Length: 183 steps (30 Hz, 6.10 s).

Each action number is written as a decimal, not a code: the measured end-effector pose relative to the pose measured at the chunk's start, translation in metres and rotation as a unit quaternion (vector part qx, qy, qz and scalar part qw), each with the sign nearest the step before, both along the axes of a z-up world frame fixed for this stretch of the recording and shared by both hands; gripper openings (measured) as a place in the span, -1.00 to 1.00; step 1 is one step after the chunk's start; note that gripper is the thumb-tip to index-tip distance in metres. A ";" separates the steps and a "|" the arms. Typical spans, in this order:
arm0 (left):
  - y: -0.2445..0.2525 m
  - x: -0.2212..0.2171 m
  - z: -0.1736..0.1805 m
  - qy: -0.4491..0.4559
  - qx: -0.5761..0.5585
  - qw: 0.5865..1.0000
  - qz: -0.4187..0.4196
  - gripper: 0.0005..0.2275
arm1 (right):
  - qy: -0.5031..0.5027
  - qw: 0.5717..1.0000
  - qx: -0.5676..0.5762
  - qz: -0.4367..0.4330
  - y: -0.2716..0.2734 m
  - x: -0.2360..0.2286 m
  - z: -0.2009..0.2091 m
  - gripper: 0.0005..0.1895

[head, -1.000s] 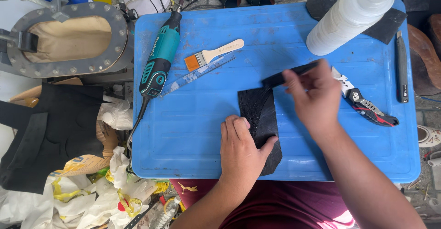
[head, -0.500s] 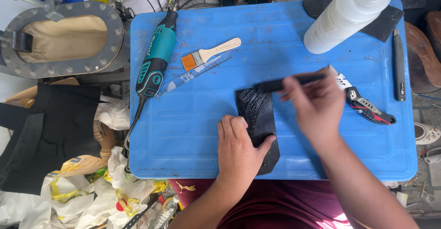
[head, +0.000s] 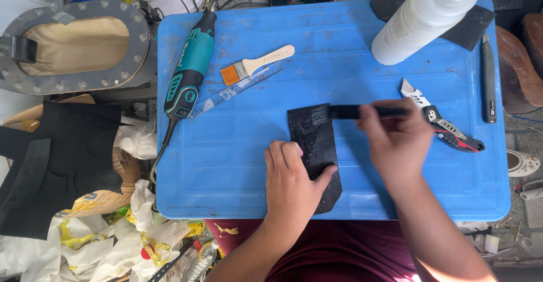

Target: The person applies glue from a squeeze bottle onto black shoe sole pieces and spreads it evenly using a small brush. They repeat this process on multiple pieces, occasionally wiping the brush with a cloth.

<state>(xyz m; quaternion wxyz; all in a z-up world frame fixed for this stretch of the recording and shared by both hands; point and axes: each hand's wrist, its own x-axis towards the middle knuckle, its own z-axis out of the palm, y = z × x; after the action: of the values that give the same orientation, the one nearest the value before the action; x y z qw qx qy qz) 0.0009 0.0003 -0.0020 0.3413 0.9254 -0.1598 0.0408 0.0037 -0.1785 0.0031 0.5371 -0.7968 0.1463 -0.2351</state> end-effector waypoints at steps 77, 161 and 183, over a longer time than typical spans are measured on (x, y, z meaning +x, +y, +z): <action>0.044 0.007 -0.010 -0.016 -0.027 0.998 -0.047 0.09 | -0.070 0.880 -0.381 0.274 -0.022 -0.038 0.036 -0.70; 0.065 0.016 -0.016 -0.009 -0.154 0.981 -0.117 0.10 | -0.165 0.868 -0.258 0.390 0.029 -0.001 0.025 -0.75; 0.039 -0.002 -0.013 -0.099 -0.062 0.993 0.003 0.02 | -0.113 0.879 -0.393 0.244 -0.033 -0.025 0.049 -0.68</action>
<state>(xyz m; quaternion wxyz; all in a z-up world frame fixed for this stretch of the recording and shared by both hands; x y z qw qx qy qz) -0.0007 0.0398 -0.0148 0.3801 0.8945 -0.1871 0.1428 -0.0216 -0.2111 0.0517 0.2327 -0.9207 -0.2194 -0.2235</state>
